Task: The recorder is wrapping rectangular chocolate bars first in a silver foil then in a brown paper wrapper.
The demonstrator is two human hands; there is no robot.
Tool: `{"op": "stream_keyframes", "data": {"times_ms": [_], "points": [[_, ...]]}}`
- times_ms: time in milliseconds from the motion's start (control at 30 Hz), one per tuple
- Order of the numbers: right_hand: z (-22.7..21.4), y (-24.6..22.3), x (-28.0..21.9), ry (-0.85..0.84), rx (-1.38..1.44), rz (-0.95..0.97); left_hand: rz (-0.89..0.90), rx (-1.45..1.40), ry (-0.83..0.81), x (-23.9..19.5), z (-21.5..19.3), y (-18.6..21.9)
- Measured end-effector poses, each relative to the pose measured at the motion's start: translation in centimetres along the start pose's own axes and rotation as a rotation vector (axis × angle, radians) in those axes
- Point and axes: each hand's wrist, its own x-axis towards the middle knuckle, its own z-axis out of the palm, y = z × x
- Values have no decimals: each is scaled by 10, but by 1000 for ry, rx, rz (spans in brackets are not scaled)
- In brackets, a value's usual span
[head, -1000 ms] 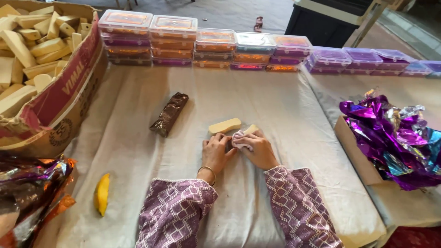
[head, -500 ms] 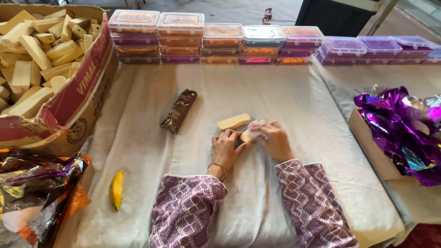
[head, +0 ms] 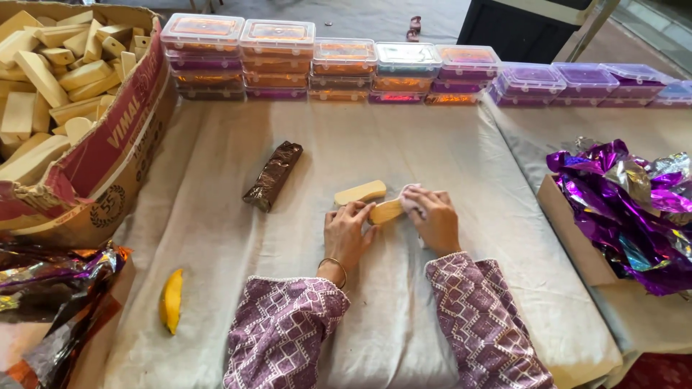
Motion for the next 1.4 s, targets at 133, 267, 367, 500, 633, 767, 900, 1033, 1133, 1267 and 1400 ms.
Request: {"op": "stream_keyframes", "data": {"times_ms": [133,267,367,500,633,767,900,1033,1133,1267,1400], "points": [[3,-4,-4,93,-31,11,0,-77,142,-2,2,-1],[14,-18,-9,-26,18,-153,-59,-218,33,0,5,-4],[3,-26,0,-77,137,-295,-71,-259,48,1,7,-7],[-12,-21,8,-38,19,-66,-117,-278,33,3,6,-3],[2,-28,-2,-67,-15,-40,-141,-262,11,2,10,-6],[1,-36,2,-145,179,-272,-131,-279,19,2,11,-9],[-4,-6,7,-81,112,-193,-161,-303,-2,4,11,-8],[-3,-15,1,-69,23,-90,-145,-291,-3,4,14,-9],[-1,-34,-5,-126,110,-194,-175,-323,-24,0,15,-11],[-5,-18,2,-161,140,-231,-125,-295,-9,0,13,-10],[-2,1,0,-85,10,-22,-153,-285,-34,2,9,-5]]}}
